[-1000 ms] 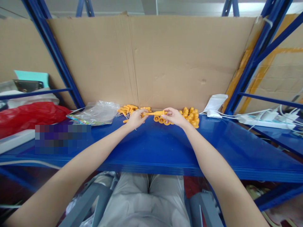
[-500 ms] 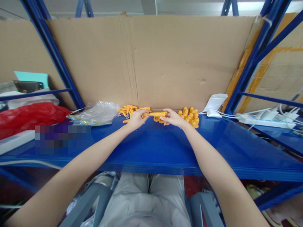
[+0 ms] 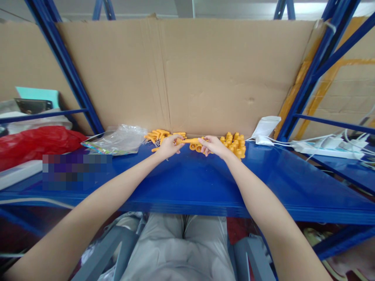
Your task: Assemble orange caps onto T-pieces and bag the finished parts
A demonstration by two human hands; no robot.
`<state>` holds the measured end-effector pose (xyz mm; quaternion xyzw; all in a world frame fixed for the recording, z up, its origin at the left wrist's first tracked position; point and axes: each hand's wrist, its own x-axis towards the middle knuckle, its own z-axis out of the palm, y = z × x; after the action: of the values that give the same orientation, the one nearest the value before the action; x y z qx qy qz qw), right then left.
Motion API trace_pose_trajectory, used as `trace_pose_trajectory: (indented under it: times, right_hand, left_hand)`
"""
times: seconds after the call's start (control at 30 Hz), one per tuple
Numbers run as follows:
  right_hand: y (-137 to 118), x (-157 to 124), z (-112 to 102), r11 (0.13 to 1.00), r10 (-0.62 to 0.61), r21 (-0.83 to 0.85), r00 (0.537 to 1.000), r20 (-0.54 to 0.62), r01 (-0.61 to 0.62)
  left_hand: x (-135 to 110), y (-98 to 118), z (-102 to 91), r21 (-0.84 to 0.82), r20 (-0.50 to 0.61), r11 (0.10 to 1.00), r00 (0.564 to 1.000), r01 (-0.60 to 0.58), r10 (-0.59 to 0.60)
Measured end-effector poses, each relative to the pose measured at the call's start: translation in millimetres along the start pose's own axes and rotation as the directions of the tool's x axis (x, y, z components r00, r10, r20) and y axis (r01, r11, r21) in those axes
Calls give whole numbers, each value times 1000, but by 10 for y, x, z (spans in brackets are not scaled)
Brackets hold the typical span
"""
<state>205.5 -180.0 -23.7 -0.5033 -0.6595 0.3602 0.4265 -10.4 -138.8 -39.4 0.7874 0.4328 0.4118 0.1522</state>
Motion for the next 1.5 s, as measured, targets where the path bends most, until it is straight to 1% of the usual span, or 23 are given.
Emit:
trace_pose_trajectory:
  times: [0.07,0.1,0.17,0.2,0.3,0.4,0.47,0.57,0.7,0.83,0.9,1.03,1.2,1.5]
  right_hand:
    - [17,17,-21,1000,-19,-2,1000,-14,19]
    - [31,26,-32,999,-34,-8,999,-26,33]
    - [66,46,-50,998,-66,-25,997,-49,65]
    - [85,56,-55,996,-86,-35,994,-61,84]
    - [144,89,-62,985,-170,-41,982,-77,168]
    - [190,127,-68,962,-271,22,960,-66,273]
    - [202,146,-77,948,-309,55,949,-64,313]
    - [186,144,-88,953,-299,25,951,-84,302]
    - [137,108,-90,978,-210,-40,973,-99,207]
    - [120,89,-99,994,-78,-82,992,-97,70]
    - [117,83,-112,995,-52,-89,995,-82,44]
    - [96,65,-134,996,-66,-66,996,-53,63]
    - [70,56,-121,996,-86,14,994,-65,87]
    - [47,40,-101,997,-76,-7,996,-44,75]
  left_hand:
    - [10,3,-15,-189,33,977,995,101,-97]
    - [18,-1,-28,-293,61,944,988,152,-140]
    - [36,-15,-65,-466,139,849,968,250,-209]
    - [47,-26,-87,-520,186,802,955,295,-230]
    - [76,-60,-152,-579,313,711,914,399,-258]
    - [93,-83,-197,-592,362,676,894,439,-264]
    - [96,-84,-213,-589,360,675,892,444,-273]
    - [93,-67,-219,-593,334,695,910,407,-247]
    - [86,-32,-207,-607,298,716,934,345,-197]
    - [77,-9,-186,-606,305,721,935,336,-180]
    - [71,-1,-182,-608,304,717,934,340,-185]
    - [66,12,-194,-597,287,720,932,354,-220]
    - [64,17,-205,-578,278,733,931,358,-235]
    - [46,22,-188,-564,280,738,926,371,-252]
